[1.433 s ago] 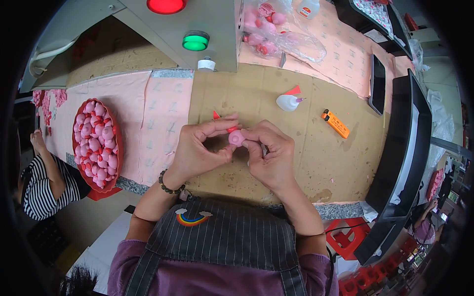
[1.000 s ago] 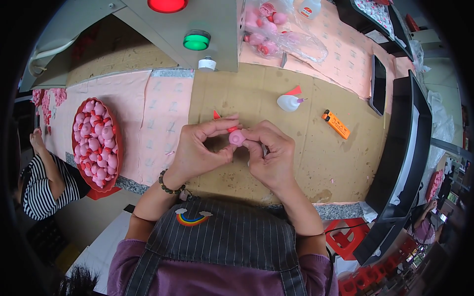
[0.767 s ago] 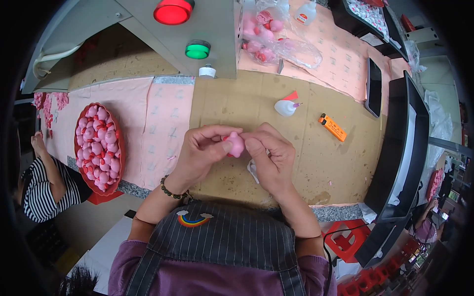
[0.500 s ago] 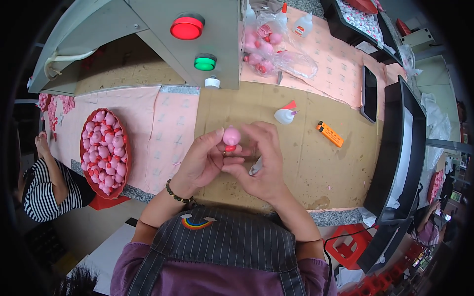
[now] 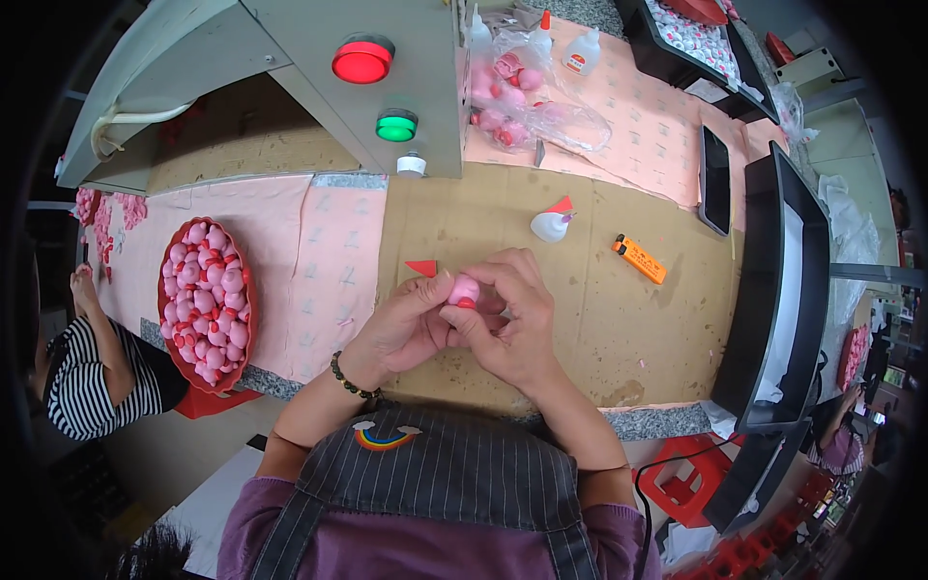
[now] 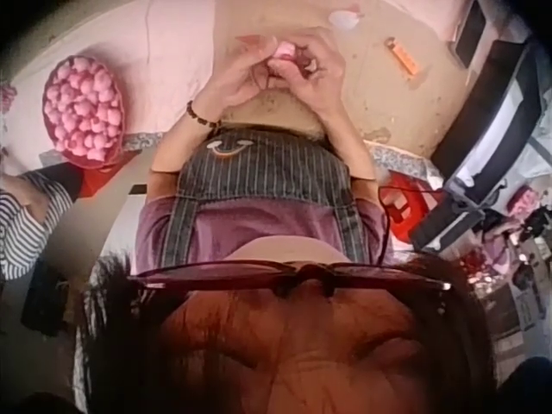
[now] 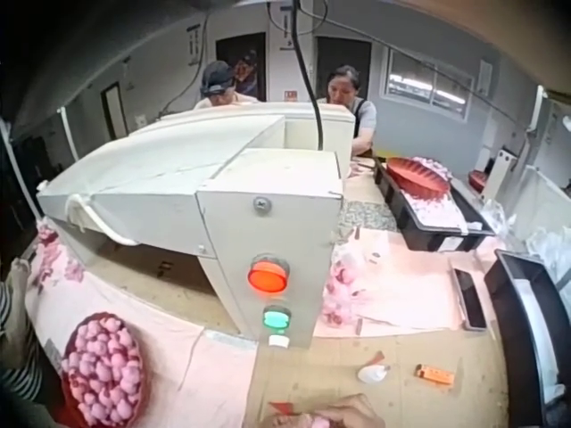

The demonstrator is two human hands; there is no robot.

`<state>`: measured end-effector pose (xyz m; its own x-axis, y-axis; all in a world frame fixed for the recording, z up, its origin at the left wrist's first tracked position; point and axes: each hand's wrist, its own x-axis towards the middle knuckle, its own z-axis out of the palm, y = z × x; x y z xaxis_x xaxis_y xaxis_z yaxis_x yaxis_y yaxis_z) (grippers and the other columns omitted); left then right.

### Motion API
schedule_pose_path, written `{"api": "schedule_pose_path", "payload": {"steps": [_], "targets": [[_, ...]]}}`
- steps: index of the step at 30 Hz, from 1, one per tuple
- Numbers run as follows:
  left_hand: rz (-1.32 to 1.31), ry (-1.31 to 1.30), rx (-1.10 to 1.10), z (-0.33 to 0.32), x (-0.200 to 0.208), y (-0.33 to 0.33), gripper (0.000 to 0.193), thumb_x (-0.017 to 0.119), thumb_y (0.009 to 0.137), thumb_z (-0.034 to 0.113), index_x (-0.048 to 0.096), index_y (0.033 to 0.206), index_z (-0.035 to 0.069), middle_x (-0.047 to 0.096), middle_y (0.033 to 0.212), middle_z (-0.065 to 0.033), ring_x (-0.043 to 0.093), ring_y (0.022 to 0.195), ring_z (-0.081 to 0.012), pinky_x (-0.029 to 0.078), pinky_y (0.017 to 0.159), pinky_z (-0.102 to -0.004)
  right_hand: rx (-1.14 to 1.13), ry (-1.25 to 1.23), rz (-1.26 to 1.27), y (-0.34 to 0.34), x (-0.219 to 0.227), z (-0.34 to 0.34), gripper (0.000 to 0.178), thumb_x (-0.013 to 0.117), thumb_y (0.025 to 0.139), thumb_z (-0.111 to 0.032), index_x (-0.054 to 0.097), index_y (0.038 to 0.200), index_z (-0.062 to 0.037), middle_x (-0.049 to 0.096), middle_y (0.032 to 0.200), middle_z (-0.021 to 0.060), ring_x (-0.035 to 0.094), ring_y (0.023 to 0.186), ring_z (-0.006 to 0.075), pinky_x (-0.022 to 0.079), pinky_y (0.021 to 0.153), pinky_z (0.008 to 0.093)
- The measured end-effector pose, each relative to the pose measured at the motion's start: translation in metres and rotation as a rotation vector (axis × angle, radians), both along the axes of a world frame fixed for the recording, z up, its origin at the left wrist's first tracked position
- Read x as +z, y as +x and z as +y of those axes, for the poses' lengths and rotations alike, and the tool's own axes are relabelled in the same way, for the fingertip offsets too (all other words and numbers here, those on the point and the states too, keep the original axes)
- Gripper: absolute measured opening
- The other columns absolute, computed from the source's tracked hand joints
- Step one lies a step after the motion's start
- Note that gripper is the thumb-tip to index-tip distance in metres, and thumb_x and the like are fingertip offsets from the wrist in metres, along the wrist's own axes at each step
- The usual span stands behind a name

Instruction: Gluing small white components and red flags onto pink toy balls on an assembly line.

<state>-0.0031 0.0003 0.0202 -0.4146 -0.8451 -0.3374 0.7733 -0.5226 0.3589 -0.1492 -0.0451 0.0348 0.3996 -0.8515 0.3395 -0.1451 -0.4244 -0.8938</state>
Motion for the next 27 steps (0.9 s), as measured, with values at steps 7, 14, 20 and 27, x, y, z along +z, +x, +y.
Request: {"api": "schedule_pose_path", "payload": {"steps": [7, 14, 20, 27], "targets": [[0.033, 0.084, -0.015, 0.001, -0.013, -0.004, 0.034, 0.050, 0.092, 0.031, 0.054, 0.108, 0.001, 0.060, 0.101, -0.0120, 0.061, 0.093, -0.0206, 0.052, 0.082, -0.0342, 0.005, -0.051, 0.079, -0.001, 0.003, -0.001, 0.025, 0.075, 0.063, -0.011, 0.062, 0.081, 0.0009, 0.055, 0.075, 0.0086, 0.049, 0.072, 0.0216, 0.039, 0.065, 0.0310], [0.044, 0.106, 0.005, 0.000, -0.013, -0.004, 0.033, 0.051, 0.091, 0.032, 0.055, 0.105, 0.002, 0.061, 0.097, -0.0108, 0.062, 0.091, -0.0194, 0.053, 0.079, -0.0326, 0.038, 0.056, 0.141, -0.002, 0.006, -0.003, 0.027, 0.074, 0.064, -0.014, 0.061, 0.083, -0.0007, 0.054, 0.078, 0.0092, 0.050, 0.072, 0.0247, 0.040, 0.067, 0.0344], [0.157, 0.097, 0.025, 0.000, -0.017, 0.004, 0.036, 0.044, 0.093, 0.037, 0.056, 0.097, 0.003, 0.061, 0.093, -0.0108, 0.062, 0.090, -0.0232, 0.053, 0.075, -0.0332, 0.024, 0.173, 0.492, -0.035, 0.032, -0.001, 0.026, 0.069, 0.066, -0.004, 0.058, 0.089, 0.0006, 0.050, 0.095, 0.0127, 0.054, 0.075, 0.0250, 0.044, 0.063, 0.0317], [0.154, -0.034, -0.006, -0.003, -0.011, 0.000, 0.041, 0.036, 0.094, 0.043, 0.053, 0.089, 0.006, 0.053, 0.082, -0.0060, 0.057, 0.080, -0.0217, 0.052, 0.066, -0.0317, -0.002, -0.165, 0.431, -0.047, -0.012, 0.019, 0.019, 0.063, 0.072, 0.003, 0.059, 0.090, -0.0006, 0.053, 0.094, 0.0110, 0.058, 0.075, 0.0235, 0.047, 0.064, 0.0296]]}}
